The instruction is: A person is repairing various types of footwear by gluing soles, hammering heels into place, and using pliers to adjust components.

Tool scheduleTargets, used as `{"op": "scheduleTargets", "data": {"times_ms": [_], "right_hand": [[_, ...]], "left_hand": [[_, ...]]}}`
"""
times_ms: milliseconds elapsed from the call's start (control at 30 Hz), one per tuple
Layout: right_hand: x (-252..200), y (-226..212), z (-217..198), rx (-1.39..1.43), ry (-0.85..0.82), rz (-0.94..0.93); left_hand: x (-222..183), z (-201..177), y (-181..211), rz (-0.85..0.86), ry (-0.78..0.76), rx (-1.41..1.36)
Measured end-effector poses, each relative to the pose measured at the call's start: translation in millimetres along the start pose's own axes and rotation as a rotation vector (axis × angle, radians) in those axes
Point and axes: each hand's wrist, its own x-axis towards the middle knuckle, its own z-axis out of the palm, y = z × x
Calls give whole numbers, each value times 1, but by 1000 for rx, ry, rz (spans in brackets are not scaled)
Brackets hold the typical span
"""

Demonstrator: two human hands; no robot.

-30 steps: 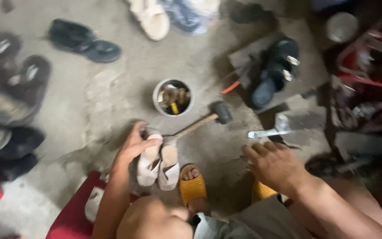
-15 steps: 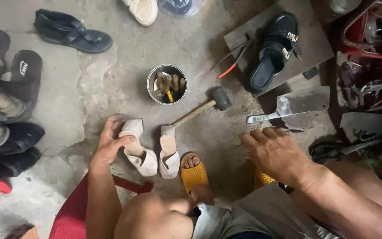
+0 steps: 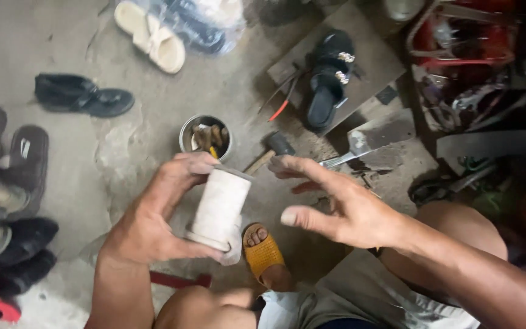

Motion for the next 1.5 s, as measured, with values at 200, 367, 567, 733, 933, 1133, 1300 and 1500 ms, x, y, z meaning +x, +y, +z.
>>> {"op": "scheduleTargets", "data": {"times_ms": [200, 367, 567, 733, 933, 1133, 1300, 1500], "right_hand": [[-12, 6, 7, 151, 34, -30], [-13, 1, 3, 238, 91, -71], [-16, 1, 0, 243, 82, -142], [-23, 2, -7, 238, 122, -171], [-24, 8, -12, 88, 47, -212], [-29, 12, -6, 88, 183, -170], [-34, 18, -31, -54, 310, -361], [-44, 21, -52, -2, 414, -205]], "left_hand": [[47, 30, 26, -2, -101, 209], [57, 49, 25, -7, -47, 223], [59, 61, 28, 8, 4, 223], [58, 65, 25, 83, -39, 257], [61, 71, 18, 69, 11, 194], [63, 65, 23, -20, -3, 41], [24, 2, 1, -157, 140, 519], [-64, -9, -148, -1240, 295, 156]]}}
